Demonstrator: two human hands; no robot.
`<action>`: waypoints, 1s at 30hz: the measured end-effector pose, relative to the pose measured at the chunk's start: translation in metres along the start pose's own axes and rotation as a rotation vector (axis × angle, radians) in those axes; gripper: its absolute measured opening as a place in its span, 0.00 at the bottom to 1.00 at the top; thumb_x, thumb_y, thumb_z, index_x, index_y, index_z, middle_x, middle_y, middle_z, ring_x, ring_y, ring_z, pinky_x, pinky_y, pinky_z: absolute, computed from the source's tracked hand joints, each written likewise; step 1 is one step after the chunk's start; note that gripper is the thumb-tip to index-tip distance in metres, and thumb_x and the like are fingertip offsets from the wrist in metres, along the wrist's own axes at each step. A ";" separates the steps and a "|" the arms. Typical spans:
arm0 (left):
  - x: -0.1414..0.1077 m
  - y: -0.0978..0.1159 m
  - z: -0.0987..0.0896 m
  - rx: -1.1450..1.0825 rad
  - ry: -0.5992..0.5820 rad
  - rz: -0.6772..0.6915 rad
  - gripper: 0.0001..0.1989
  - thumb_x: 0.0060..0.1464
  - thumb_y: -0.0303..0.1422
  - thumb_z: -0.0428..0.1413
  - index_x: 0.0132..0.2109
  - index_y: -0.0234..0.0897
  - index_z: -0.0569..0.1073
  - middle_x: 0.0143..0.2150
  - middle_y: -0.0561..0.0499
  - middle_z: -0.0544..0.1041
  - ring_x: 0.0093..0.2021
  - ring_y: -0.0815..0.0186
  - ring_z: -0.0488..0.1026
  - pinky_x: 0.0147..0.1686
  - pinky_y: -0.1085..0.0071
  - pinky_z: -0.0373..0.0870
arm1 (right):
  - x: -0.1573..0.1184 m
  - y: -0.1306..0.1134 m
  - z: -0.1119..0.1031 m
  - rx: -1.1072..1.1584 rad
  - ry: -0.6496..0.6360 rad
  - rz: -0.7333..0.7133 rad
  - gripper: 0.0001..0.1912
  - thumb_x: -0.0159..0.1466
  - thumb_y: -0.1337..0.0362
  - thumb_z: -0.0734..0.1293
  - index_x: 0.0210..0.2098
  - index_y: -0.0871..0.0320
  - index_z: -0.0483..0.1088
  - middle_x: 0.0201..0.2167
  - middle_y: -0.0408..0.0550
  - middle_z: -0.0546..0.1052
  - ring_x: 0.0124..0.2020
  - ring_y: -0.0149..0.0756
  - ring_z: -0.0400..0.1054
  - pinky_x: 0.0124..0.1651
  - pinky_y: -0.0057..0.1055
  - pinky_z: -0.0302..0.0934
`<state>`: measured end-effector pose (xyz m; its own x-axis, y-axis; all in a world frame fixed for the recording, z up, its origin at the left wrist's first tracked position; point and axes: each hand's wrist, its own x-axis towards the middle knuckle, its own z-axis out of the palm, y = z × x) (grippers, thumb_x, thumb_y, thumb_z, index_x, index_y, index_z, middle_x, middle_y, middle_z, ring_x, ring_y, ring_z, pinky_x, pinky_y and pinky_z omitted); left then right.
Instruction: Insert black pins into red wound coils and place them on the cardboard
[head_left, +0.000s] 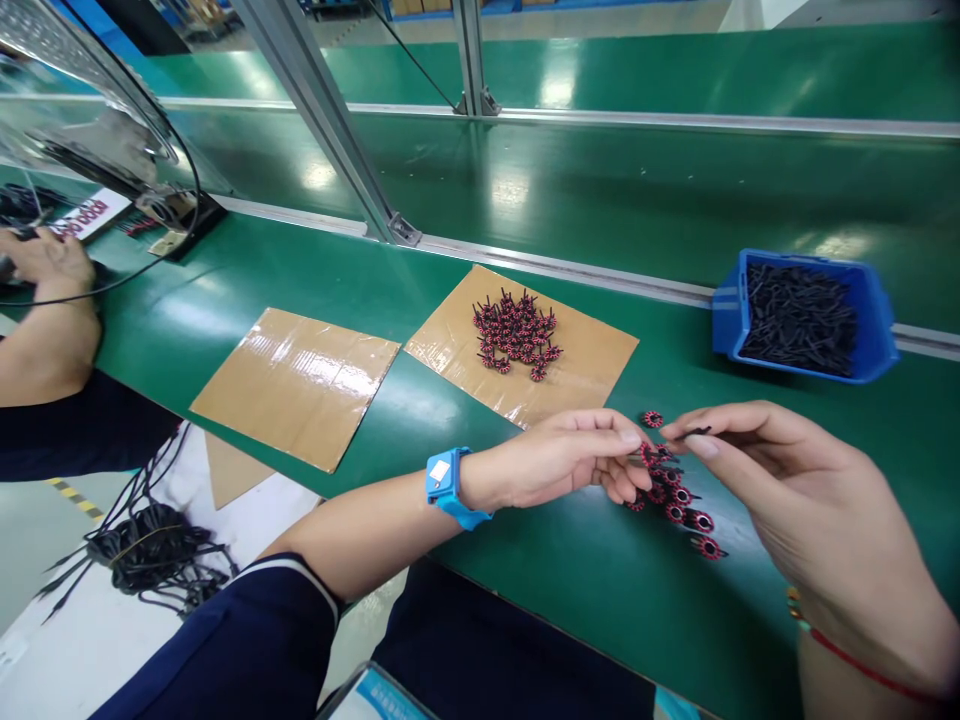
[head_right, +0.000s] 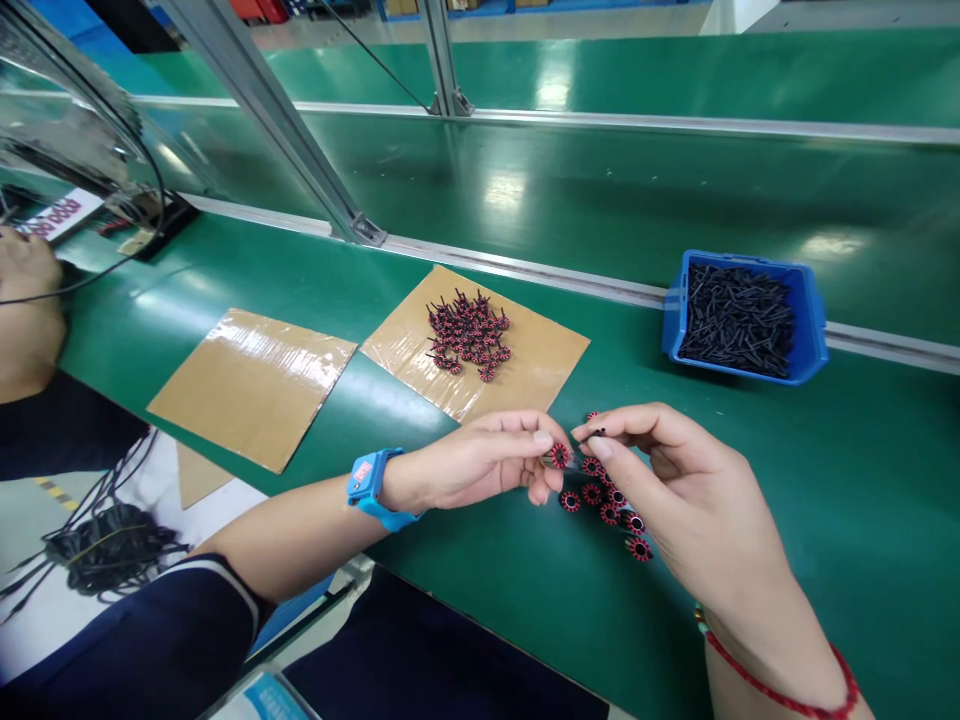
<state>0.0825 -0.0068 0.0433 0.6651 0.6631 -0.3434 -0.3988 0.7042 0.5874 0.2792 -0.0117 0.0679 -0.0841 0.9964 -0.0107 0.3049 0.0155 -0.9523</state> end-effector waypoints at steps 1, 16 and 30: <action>0.000 0.000 -0.001 -0.008 -0.003 0.006 0.15 0.52 0.39 0.63 0.40 0.32 0.73 0.29 0.49 0.77 0.27 0.71 0.74 0.33 0.73 0.68 | 0.000 0.001 0.000 -0.003 0.004 0.007 0.10 0.55 0.54 0.73 0.33 0.51 0.77 0.34 0.44 0.80 0.35 0.32 0.74 0.37 0.26 0.70; -0.006 0.010 -0.005 0.131 0.033 0.177 0.11 0.53 0.32 0.62 0.41 0.33 0.71 0.39 0.45 0.80 0.38 0.65 0.79 0.43 0.65 0.72 | 0.022 0.033 -0.016 0.208 0.386 0.063 0.12 0.49 0.60 0.77 0.32 0.56 0.76 0.29 0.44 0.76 0.27 0.30 0.70 0.32 0.31 0.64; -0.048 0.015 -0.083 1.726 0.840 0.456 0.08 0.60 0.34 0.53 0.44 0.38 0.72 0.42 0.46 0.71 0.46 0.59 0.67 0.50 0.62 0.63 | 0.023 0.039 -0.020 0.236 0.367 -0.029 0.11 0.49 0.60 0.76 0.30 0.56 0.75 0.29 0.47 0.78 0.27 0.35 0.72 0.35 0.36 0.65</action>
<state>-0.0079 -0.0072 0.0078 0.0870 0.9893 0.1173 0.8536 -0.1348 0.5033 0.3079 0.0138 0.0363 0.2661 0.9602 0.0853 0.0781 0.0667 -0.9947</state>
